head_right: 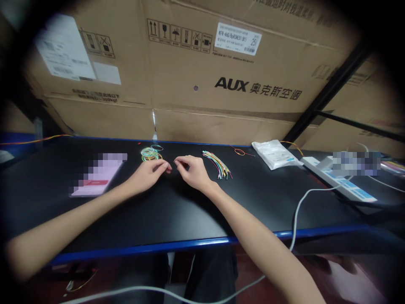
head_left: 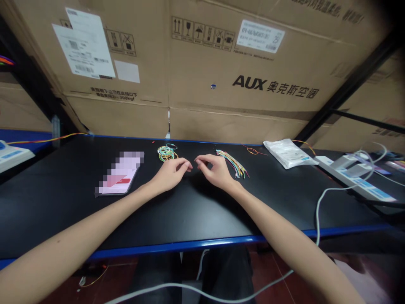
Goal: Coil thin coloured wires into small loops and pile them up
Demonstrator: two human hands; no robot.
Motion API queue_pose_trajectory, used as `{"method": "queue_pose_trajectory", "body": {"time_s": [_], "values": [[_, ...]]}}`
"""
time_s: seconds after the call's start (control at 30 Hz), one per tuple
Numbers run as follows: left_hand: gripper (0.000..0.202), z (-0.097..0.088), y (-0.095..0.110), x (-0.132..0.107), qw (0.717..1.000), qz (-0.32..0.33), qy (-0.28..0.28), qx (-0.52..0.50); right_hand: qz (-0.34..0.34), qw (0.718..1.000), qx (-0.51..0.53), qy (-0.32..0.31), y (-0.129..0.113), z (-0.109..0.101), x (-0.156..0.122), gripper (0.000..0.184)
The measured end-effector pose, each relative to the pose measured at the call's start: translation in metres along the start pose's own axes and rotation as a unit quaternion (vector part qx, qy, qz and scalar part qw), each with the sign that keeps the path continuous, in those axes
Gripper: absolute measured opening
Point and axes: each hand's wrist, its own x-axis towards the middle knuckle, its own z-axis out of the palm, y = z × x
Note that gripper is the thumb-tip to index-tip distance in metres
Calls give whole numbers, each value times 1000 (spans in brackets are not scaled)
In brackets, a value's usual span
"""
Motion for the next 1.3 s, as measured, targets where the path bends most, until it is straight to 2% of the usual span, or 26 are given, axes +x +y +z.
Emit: {"method": "queue_pose_trajectory", "body": {"time_s": [0.1,0.2,0.37,0.43,0.63,0.73,0.8,0.87,0.93,1.0,1.03,1.1,1.2,1.23,1.3], "values": [[30,2,-2,4,981,-90,-42,-166,1,1000,-10,12,1,-1,0,15],[29,2,-3,5,957,-145,-54,-246,3,1000,-6,23,1,-2,1,15],[22,-1,2,4,909,-193,-57,-365,2,1000,-4,22,-1,-2,0,16],[21,-2,2,4,902,-200,-59,-379,-1,1000,-2,20,-1,-2,0,16],[23,-5,-5,4,906,-202,-92,-360,-17,1000,-4,20,-1,-2,1,14],[22,-6,-6,4,928,-177,-84,-316,-27,999,-5,20,-1,-2,0,14],[20,-6,-5,4,960,-143,-63,-231,-39,999,-11,14,0,-2,-1,14],[18,-7,-2,3,991,-82,-21,-101,-53,998,-26,-1,0,-2,-1,14],[16,-7,1,1,999,-15,39,18,-66,997,-40,-14,0,-2,-2,15],[15,-6,3,1,996,9,66,51,-70,996,-46,-15,0,-3,-2,15],[15,-5,4,0,998,-3,56,26,-69,996,-47,-11,0,-3,-1,15],[17,-4,3,1,994,-65,1,-93,-65,997,-49,-1,0,-4,0,15],[26,-2,2,3,939,-167,-75,-291,-62,997,-47,17,1,-5,1,14],[27,-2,2,3,922,-187,-89,-328,-62,997,-46,20,1,-5,1,14],[26,-2,2,3,908,-203,-95,-353,-62,997,-42,20,1,-5,1,14]]}}
